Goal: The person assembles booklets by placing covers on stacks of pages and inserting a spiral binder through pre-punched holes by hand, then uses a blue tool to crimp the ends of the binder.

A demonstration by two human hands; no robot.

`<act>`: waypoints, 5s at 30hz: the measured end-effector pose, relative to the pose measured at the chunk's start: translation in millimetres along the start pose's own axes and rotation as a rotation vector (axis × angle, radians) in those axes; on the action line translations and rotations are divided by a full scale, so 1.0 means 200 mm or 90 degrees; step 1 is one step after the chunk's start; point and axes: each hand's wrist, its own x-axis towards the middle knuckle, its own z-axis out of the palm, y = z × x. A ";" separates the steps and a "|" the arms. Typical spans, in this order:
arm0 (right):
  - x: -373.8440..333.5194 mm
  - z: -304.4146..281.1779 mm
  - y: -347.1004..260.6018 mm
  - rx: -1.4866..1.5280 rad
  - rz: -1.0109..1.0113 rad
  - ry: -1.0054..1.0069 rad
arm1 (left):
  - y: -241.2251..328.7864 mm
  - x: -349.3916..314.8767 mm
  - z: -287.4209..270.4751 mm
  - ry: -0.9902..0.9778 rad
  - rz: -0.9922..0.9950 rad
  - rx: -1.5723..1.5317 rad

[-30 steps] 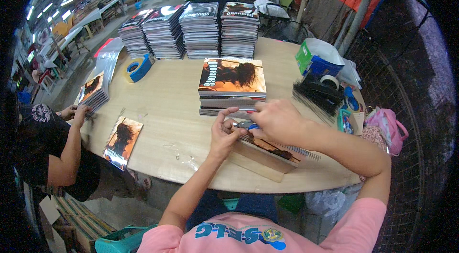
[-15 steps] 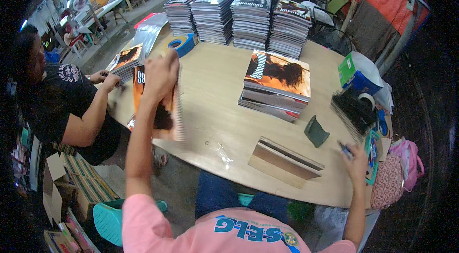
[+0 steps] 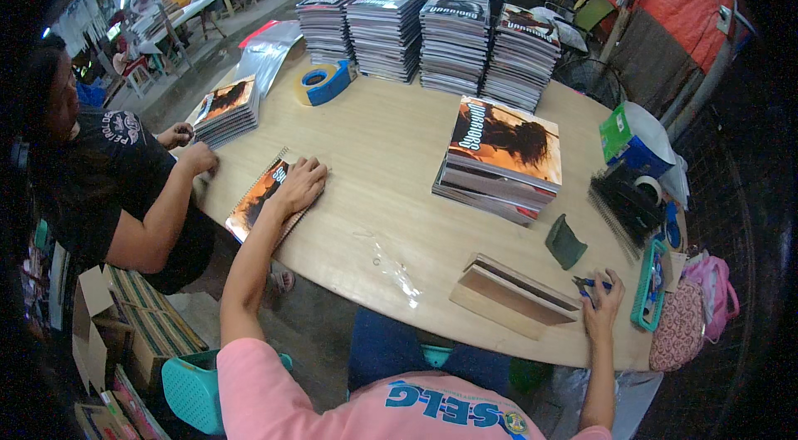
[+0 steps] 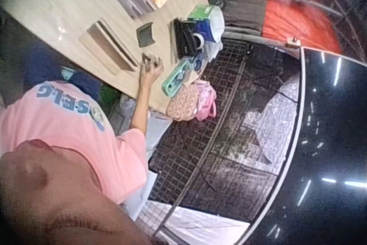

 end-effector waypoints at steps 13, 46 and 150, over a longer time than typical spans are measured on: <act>0.27 -0.06 -0.60 0.683 0.181 -0.070 | 0.95 0.83 -0.18 0.029 -0.147 -0.587; 0.80 -0.29 -1.08 0.782 -0.047 -0.042 | 1.04 -0.10 0.01 0.281 -0.015 -0.892; 0.58 -0.30 -0.35 0.508 0.114 -0.218 | 2.02 -0.04 -0.19 0.266 0.381 -0.340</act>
